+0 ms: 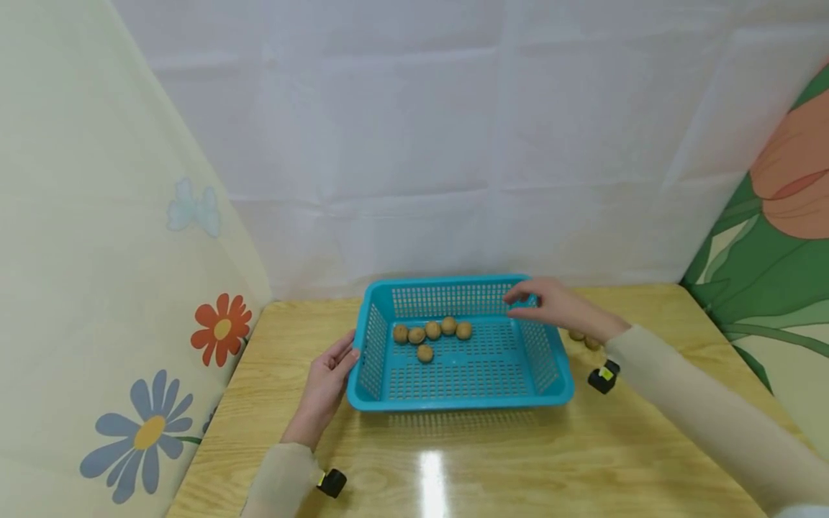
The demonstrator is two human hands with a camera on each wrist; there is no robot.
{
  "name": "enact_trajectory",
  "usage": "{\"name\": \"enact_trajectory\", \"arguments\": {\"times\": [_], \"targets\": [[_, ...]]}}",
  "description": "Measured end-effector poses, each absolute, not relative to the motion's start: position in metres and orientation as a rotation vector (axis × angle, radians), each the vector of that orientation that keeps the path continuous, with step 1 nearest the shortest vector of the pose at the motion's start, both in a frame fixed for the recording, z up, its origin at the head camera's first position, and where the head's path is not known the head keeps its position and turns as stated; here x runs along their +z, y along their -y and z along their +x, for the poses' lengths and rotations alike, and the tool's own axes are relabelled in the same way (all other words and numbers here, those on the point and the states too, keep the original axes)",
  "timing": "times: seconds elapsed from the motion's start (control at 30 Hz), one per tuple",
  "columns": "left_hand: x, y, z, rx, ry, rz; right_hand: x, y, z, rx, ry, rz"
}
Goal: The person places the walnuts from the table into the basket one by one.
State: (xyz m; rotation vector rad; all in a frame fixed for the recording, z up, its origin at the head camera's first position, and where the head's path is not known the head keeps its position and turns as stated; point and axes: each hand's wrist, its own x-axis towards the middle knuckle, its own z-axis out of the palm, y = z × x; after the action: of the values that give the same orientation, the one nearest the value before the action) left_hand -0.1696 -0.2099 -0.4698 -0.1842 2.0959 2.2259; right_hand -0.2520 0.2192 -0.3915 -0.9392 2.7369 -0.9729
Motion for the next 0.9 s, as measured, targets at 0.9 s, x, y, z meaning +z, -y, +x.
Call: {"name": "enact_trajectory", "arguments": {"times": [0.9], "targets": [[-0.469, 0.21, -0.169, 2.224, -2.103, -0.179, -0.471, -0.365, -0.242, -0.887, -2.903, -0.326]]}}
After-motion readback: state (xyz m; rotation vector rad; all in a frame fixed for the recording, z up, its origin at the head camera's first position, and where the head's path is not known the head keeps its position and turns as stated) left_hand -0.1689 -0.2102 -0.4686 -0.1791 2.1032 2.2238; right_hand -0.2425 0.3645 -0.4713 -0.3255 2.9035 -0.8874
